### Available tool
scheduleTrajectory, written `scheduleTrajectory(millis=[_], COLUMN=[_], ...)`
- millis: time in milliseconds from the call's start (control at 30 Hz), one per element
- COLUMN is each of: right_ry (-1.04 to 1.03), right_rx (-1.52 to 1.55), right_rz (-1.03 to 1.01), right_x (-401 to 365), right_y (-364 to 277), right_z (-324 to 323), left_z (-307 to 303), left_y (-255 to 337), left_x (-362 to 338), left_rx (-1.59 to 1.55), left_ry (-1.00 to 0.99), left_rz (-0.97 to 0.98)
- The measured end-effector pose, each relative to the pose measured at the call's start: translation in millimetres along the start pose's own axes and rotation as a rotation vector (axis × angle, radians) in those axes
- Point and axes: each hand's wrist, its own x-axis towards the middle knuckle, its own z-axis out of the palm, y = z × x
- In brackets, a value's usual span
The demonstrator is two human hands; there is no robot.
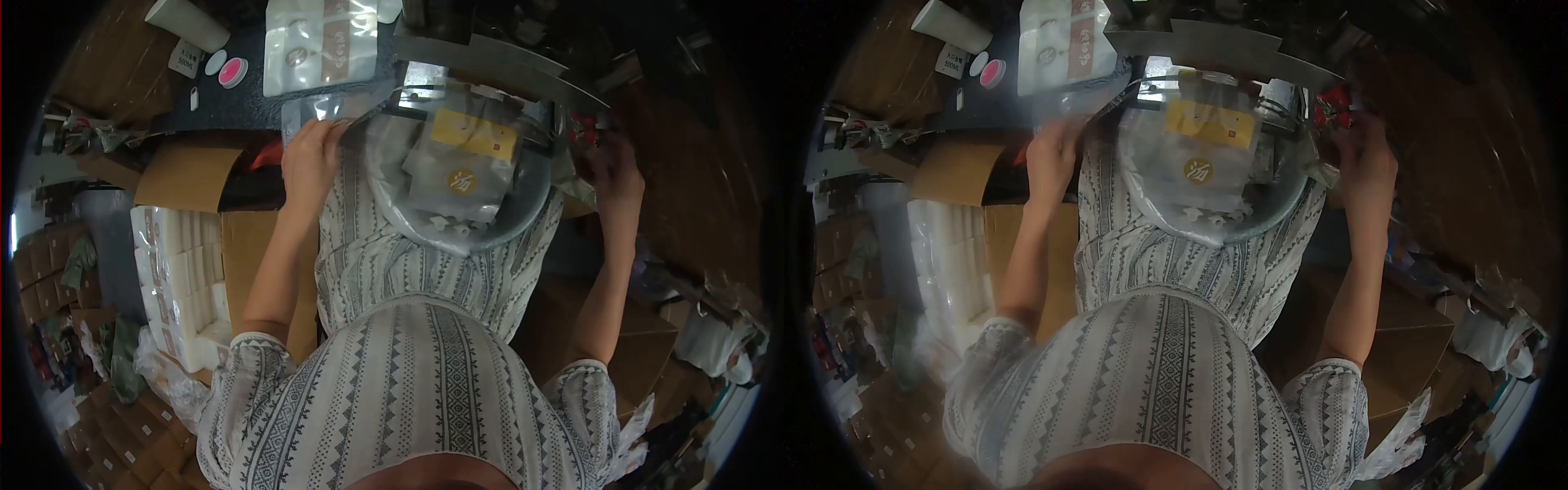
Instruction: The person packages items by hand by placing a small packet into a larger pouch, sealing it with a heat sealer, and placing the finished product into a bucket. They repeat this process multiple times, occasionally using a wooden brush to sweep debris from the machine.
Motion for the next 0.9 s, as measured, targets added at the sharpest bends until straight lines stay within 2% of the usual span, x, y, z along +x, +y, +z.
scheduleTrajectory(millis=[67, 100, 167, 200, 267, 300, 367, 400, 467, 500, 567, 600, 667, 700, 767, 800, 867, 900], right_ry=[-0.019, -0.021, -0.256, -0.254, -0.103, -0.103, -0.264, -0.259, -0.505, -0.499, -0.192, -0.190, -0.225, -0.218, -0.185, -0.181, 0.126, 0.135], right_rx=[0.623, 0.624, 0.521, 0.522, 0.397, 0.400, 0.437, 0.434, 0.598, 0.595, 0.593, 0.591, 0.450, 0.447, 0.349, 0.349, -0.130, -0.131], right_rz=[0.055, 0.058, -0.179, -0.181, -0.568, -0.568, -0.671, -0.670, -0.365, -0.370, -0.228, -0.229, -0.226, -0.222, 0.015, 0.019, -0.169, -0.162], right_x=[-10.0, -13.4, -16.5, -16.3, -14.6, -14.3, -13.7, -12.0, -9.0, -8.0, -5.7, -5.7, -9.3, -12.6, -16.1, -6.7, 18.4, 24.5], right_y=[-34.0, -49.0, -74.7, -82.4, -90.6, -92.6, -95.1, -93.5, -86.7, -82.6, -71.8, -63.6, -43.2, -36.9, -24.5, -6.5, 38.9, 48.6], right_z=[-3.0, 0.2, 6.7, 12.7, 25.6, 24.8, 20.9, 20.9, 20.9, 21.7, 24.3, 22.3, 13.9, 9.1, 0.3, 1.6, 15.6, 20.2], left_z=[-8.9, -11.7, -14.9, -16.9, -19.6, -19.9, -18.4, -13.2, 1.5, 7.4, 21.8, 31.8, 50.1, 49.4, 46.0, 49.6, 56.0, 41.8], left_y=[24.5, 36.9, 59.3, 64.9, 72.3, 74.5, 78.7, 80.3, 83.7, 87.0, 91.9, 92.4, 92.4, 94.5, 99.1, 96.6, 86.9, 80.0], left_x=[-4.1, -5.6, -5.6, -5.7, -5.6, -6.3, -6.9, -6.0, -5.0, 1.1, 18.1, 26.8, 39.7, 42.9, 51.4, 50.2, 41.3, 47.5], left_rx=[-0.083, -0.082, -0.176, -0.176, -0.202, -0.199, -0.286, -0.288, -0.462, -0.462, -0.729, -0.730, -1.238, -1.239, -1.223, -1.222, -1.276, -1.105], left_ry=[0.074, 0.071, 0.093, 0.096, 0.026, 0.026, -0.107, -0.105, -0.343, -0.337, -0.739, -0.738, -0.634, -0.640, -0.680, -0.685, -0.660, -0.676], left_rz=[0.010, 0.010, 0.026, 0.028, 0.037, 0.038, 0.171, 0.176, 0.153, 0.158, -0.439, -0.437, -0.609, -0.602, -0.692, -0.688, -0.608, -0.534])
